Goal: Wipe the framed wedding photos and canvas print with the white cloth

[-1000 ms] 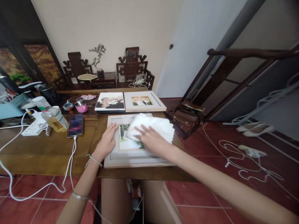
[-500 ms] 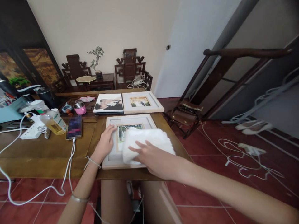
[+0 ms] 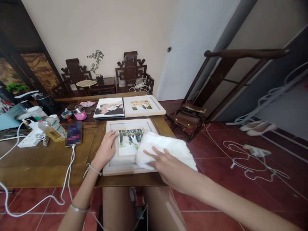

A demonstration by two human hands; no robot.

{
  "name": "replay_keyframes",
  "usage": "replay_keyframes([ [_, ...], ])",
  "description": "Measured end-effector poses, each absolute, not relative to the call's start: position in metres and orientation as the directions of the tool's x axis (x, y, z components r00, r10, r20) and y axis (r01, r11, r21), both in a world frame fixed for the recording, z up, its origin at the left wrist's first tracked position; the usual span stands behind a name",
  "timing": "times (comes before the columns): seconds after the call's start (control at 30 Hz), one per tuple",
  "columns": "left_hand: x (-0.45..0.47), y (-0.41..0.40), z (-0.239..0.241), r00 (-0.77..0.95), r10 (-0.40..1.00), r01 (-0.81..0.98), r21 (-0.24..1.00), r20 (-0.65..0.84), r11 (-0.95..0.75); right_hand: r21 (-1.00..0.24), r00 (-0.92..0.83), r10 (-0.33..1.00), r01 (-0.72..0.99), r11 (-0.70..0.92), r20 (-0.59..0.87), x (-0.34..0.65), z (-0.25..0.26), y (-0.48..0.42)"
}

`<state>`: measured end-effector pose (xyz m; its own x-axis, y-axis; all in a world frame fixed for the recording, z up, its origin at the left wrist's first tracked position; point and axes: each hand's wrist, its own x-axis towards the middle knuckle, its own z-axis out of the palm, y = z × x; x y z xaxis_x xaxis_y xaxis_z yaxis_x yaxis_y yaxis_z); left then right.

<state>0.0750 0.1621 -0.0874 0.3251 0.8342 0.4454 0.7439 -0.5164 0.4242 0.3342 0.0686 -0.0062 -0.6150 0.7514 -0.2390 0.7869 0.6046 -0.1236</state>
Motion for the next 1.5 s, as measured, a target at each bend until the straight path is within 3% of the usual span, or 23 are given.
replay_keyframes([
  [0.3, 0.074, 0.168, -0.086, 0.343, 0.860, 0.784, 0.389, 0.378, -0.484, 0.045, -0.573, 0.816, 0.816, 0.577, -0.076, 0.304, -0.025, 0.127],
  [0.47, 0.072, 0.173, -0.089, 0.346, 0.839, 0.768, 0.387, 0.420, -0.510, 0.149, -0.453, 0.874, 0.890, 0.431, 0.175, 0.326, -0.023, 0.201],
  [0.6, 0.072, 0.175, -0.091, 0.327, 0.834, 0.758, 0.404, 0.444, -0.512, 0.184, -0.548, 0.833, 0.829, 0.528, 0.082, 0.334, -0.032, 0.218],
  [0.77, 0.070, 0.175, -0.093, 0.318, 0.839, 0.743, 0.434, 0.442, -0.510, 0.175, -0.634, 0.772, 0.757, 0.629, -0.032, 0.329, -0.032, 0.157],
  [0.97, 0.068, 0.175, -0.096, 0.310, 0.840, 0.728, 0.457, 0.445, -0.511, -0.033, -0.679, 0.705, 0.725, 0.688, -0.202, 0.333, 0.006, 0.061],
  [1.1, 0.069, 0.175, -0.096, 0.319, 0.845, 0.745, 0.437, 0.430, -0.504, -0.112, -0.696, 0.702, 0.717, 0.688, -0.150, 0.333, 0.003, 0.042],
  [1.4, 0.067, 0.175, -0.090, 0.368, 0.845, 0.752, 0.411, 0.387, -0.516, 0.080, -0.549, 0.826, 0.836, 0.543, 0.132, 0.339, -0.039, 0.167],
  [1.5, 0.067, 0.175, -0.090, 0.371, 0.843, 0.761, 0.394, 0.389, -0.516, 0.155, -0.529, 0.834, 0.847, 0.508, 0.156, 0.337, -0.037, 0.204],
])
